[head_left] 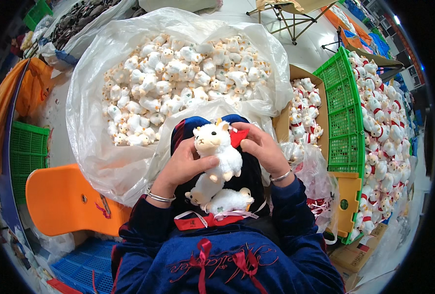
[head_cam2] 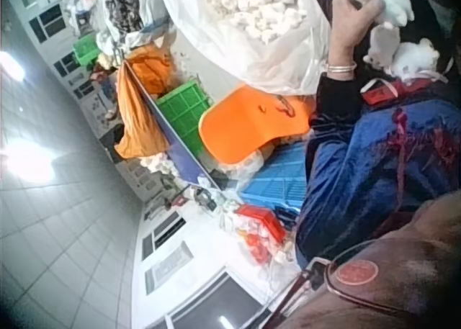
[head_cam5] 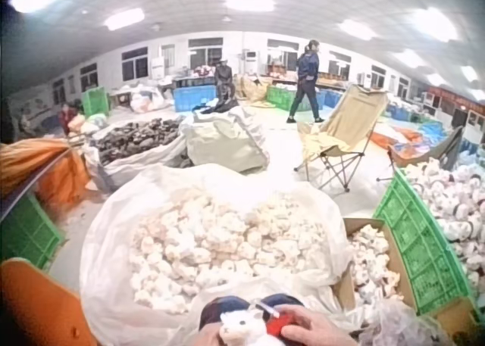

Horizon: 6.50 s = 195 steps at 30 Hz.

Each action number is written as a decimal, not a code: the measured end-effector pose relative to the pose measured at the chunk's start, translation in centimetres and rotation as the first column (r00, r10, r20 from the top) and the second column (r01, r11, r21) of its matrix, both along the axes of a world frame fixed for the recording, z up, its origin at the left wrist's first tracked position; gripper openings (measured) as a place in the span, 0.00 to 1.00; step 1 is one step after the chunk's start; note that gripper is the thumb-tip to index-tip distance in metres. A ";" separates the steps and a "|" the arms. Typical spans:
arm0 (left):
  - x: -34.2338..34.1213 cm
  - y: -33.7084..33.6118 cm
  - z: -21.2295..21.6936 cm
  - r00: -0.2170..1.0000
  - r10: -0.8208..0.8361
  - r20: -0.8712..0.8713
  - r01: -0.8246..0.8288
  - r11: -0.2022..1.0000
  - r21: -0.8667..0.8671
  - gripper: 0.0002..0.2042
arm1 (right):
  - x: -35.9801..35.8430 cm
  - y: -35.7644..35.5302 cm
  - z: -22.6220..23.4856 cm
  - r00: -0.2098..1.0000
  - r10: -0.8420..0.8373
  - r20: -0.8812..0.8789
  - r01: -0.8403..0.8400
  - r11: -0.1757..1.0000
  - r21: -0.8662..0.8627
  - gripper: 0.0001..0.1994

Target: The person sits on the floor and ties red ribbons around the necks of small white plush toys. They pick up each toy, wrap the ribbon, and place the finished items into a nearby green crate.

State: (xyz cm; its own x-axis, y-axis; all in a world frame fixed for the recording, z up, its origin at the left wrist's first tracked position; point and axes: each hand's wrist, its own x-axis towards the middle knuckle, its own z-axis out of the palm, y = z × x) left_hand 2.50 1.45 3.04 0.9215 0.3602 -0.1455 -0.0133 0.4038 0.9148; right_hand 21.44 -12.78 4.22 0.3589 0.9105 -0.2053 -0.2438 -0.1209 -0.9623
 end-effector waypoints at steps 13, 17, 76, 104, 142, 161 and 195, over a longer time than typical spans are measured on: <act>0.4 0.1 -1.1 0.997 0.008 -0.081 -0.001 0.996 0.090 0.25 | 0.8 1.0 -2.9 0.987 0.042 -0.156 -0.058 0.994 -0.096 0.13; 0.8 0.2 -1.2 0.992 0.043 -0.116 -0.029 0.993 0.114 0.23 | -0.4 1.4 -2.9 0.990 -0.144 0.002 0.143 0.986 0.091 0.06; 1.5 6.0 -1.8 0.889 0.112 -0.444 0.211 0.760 0.615 0.11 | -3.4 3.4 -4.9 0.739 -0.215 0.639 0.219 0.973 0.074 0.05; 3.0 4.6 -3.3 0.973 0.101 -0.207 -0.023 0.937 0.349 0.11 | -0.8 5.3 -4.3 0.889 0.017 0.458 -0.094 0.985 0.146 0.04; 3.8 0.7 -5.7 0.891 0.453 0.020 -0.382 0.727 0.570 0.05 | -0.4 6.9 -3.0 0.762 0.015 0.648 -0.071 0.996 0.061 0.06; 4.0 0.5 -4.3 0.905 0.350 0.244 -0.392 0.455 0.800 0.03 | 1.6 7.4 -4.9 0.990 -0.138 0.007 0.137 0.990 0.033 0.05; 3.6 1.8 -4.6 0.930 0.365 0.035 -0.348 0.849 0.398 0.05 | 3.0 5.9 -3.1 0.896 0.304 0.324 -0.295 0.952 -0.078 0.07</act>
State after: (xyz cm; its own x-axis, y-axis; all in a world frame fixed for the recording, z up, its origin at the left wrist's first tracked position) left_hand 6.10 3.25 -1.53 0.7150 0.6978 0.0425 -0.0473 -0.0124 0.9988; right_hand 24.44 -6.87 1.08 0.1208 0.9816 -0.1480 0.1372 -0.1642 -0.9768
